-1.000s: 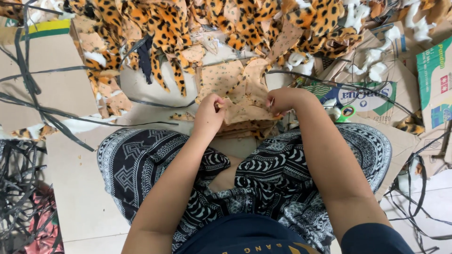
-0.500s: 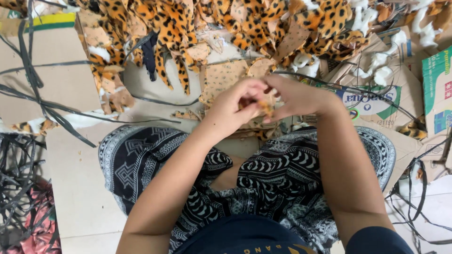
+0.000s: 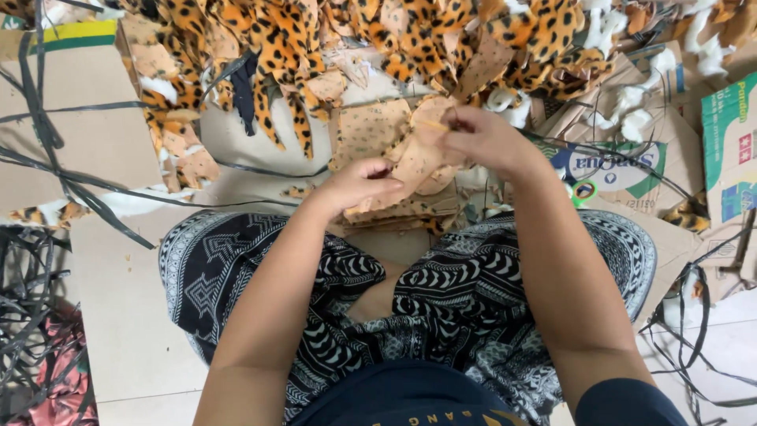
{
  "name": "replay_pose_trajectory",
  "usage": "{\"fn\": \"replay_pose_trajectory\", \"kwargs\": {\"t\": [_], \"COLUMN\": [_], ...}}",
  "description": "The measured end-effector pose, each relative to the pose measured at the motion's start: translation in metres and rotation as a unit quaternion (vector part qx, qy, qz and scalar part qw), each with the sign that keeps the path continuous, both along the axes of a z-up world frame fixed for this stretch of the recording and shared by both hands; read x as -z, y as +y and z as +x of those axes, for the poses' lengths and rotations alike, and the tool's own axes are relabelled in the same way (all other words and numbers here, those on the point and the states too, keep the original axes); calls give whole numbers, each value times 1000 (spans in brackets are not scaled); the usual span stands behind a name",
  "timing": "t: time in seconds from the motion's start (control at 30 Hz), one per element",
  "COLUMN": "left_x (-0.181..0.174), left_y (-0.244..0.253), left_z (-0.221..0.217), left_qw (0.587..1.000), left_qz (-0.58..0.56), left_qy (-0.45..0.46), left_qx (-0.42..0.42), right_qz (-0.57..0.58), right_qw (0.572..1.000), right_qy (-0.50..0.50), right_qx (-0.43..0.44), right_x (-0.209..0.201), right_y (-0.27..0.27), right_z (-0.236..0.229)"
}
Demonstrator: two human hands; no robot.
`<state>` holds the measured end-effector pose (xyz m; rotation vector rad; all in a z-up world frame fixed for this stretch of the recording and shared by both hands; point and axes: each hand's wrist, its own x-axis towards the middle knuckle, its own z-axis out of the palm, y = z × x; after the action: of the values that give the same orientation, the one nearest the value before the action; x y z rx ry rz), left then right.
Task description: Sorting leopard-print fabric scraps and stuffing them with white cotton material
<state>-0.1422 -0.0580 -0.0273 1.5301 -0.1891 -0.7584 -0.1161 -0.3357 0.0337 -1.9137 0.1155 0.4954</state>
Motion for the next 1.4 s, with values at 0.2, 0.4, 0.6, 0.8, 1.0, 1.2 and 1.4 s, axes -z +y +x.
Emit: {"fn": "replay_pose_trajectory", "kwargs": {"t": [0.2,0.4,0.6,0.8,1.0,1.2,1.4], "left_x": [-20,17,14,-10,-13,-40,19], "left_y": [7,8,9,4,-2,-13,-15], "left_z": [7,14,13,10,3,-1,-1], "left_qw": [989,973,948,947,931,884,889], "left_qz": [149,218,311,304,343,374,356], "left_qy": [-13,-71,-56,-86,-122,-281,-273], "left_qx": [15,-39,-43,-48,-24,-18,93], "right_qz": [-229,-272,-322,-296,-385,-410,-246], "right_qw": [926,901,887,900,845,878,919], "right_qy": [254,273,238,255,257,101,103], "right_qx": [-158,-198,-229,-193,-267,-228,-291], "right_x": [6,33,84,58,54,31,50], "right_y": [-7,7,-9,-5,0,8,27], "right_z": [-3,0,1,6,3,-2,-2]}}
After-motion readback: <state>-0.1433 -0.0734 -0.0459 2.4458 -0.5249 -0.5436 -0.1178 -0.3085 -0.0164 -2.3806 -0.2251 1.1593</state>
